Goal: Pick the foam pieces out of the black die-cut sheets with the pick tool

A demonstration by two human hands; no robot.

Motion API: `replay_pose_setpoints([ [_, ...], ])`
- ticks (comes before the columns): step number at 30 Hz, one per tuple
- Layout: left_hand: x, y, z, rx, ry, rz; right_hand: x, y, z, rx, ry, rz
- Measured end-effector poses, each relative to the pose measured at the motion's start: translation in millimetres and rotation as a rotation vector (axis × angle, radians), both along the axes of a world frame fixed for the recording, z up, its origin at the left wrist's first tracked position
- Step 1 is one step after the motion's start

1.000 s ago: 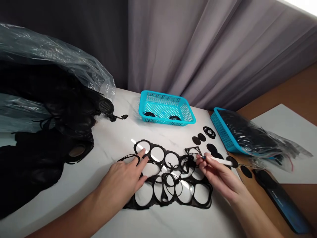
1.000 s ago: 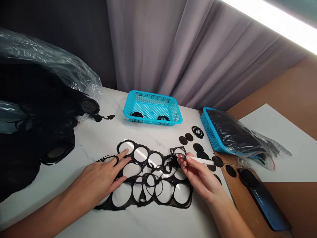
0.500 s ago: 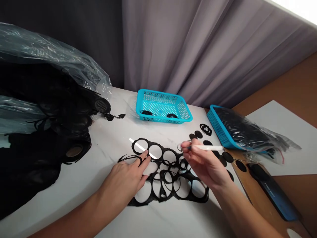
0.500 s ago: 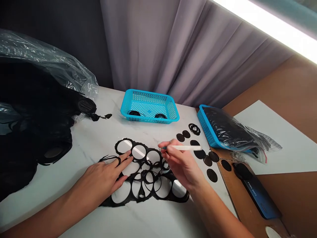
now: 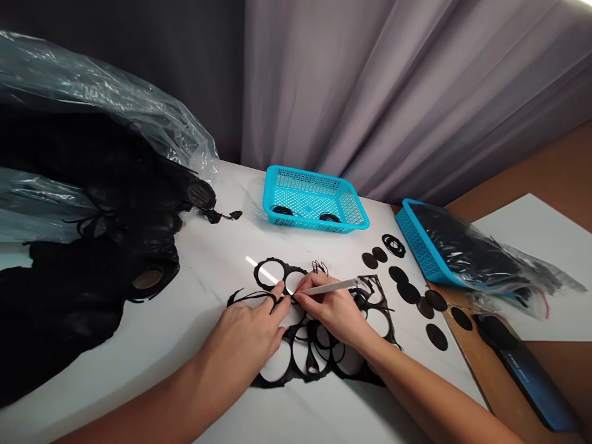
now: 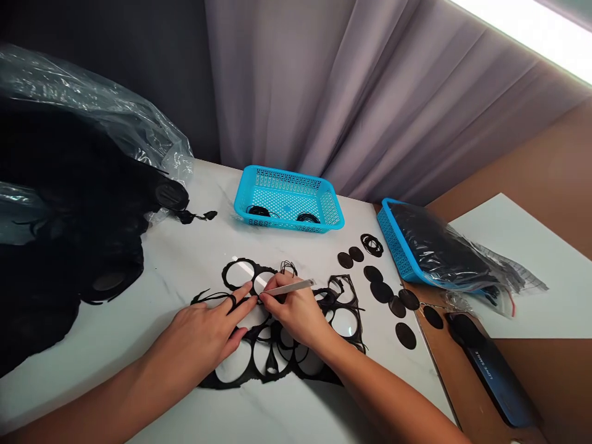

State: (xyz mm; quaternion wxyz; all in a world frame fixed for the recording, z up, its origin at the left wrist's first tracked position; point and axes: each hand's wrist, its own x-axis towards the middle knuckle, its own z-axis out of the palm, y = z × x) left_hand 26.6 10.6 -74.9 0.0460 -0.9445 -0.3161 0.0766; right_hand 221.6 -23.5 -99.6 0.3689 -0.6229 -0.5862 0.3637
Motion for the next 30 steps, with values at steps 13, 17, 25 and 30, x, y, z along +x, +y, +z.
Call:
replay_pose_setpoints([
  [13,1,0,-0.5,-0.025,0.025,-0.003,-14,-10,-9.3,0.219,-0.435,0.111],
  [17,1,-2,0.5,-0.019,0.008,-0.002,-13,-12,-1.3,0.277,-0.666,0.303],
  [25,-1,-3,-4.1,0.044,-0.058,-0.009,-3,-9,0.0,0.326,-0.729,0.187],
  [30,-2,-4,-7.3,0.067,-0.066,-0.009,42,4,-5.4,0.318,-0.724,-0.138],
])
